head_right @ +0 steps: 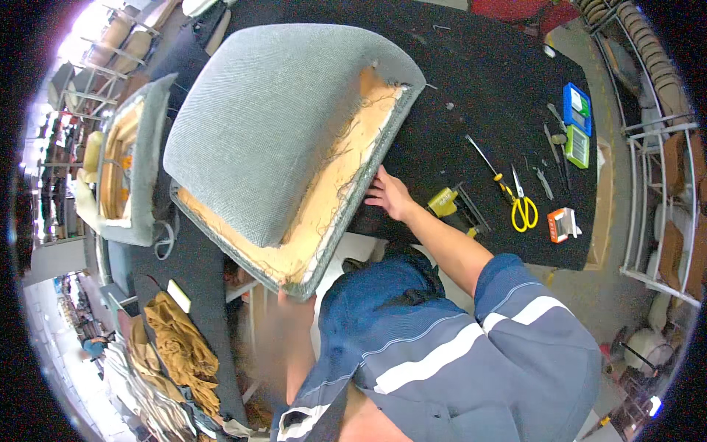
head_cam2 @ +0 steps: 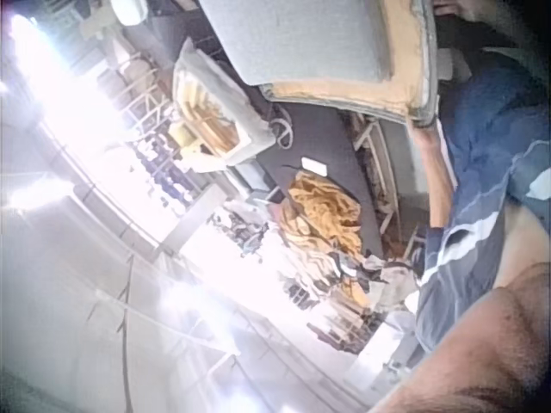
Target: Upholstering a furniture component by stretching fabric and securing it with a pneumatic stapler and hand tools.
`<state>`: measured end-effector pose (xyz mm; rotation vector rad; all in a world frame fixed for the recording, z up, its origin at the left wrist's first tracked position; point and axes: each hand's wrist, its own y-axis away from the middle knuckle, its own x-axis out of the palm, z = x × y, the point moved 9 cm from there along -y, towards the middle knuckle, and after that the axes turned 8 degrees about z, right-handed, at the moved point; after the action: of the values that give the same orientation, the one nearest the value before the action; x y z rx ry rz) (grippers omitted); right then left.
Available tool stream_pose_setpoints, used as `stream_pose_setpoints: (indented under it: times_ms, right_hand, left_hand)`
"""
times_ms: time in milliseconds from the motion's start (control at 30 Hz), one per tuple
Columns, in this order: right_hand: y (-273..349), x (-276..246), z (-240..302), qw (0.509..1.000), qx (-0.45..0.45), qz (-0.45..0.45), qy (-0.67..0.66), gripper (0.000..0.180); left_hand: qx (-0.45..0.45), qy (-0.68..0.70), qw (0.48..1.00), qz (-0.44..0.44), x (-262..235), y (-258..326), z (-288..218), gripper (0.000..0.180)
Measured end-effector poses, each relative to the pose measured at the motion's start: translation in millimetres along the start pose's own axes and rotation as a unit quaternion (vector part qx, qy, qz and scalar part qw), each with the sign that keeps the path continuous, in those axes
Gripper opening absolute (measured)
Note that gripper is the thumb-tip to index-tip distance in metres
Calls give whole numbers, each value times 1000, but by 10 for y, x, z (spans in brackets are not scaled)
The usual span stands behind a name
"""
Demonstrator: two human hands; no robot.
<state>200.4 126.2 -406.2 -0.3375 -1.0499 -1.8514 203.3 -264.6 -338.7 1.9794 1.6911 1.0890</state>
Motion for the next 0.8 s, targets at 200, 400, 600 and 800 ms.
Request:
stream_pose_setpoints:
  times_ms: [200,400,600,800]
  right_hand:
    - [396,1020,869,991,-80,75,-78,54]
    - [482,2692,1891,937,-224,257,70,54]
    - [189,4134,2322,857,-344,338,181,71]
    - [58,4980,2873,648,-573,109,491,71]
  left_hand:
    - [34,343,937,61,328,556,-1043,66]
    - [299,-13,944,138,785,1088,-2701,62]
    - [397,-49,917,5,136,670,-3781,38]
    - [440,-79,888,-112,361,455,-4944,49]
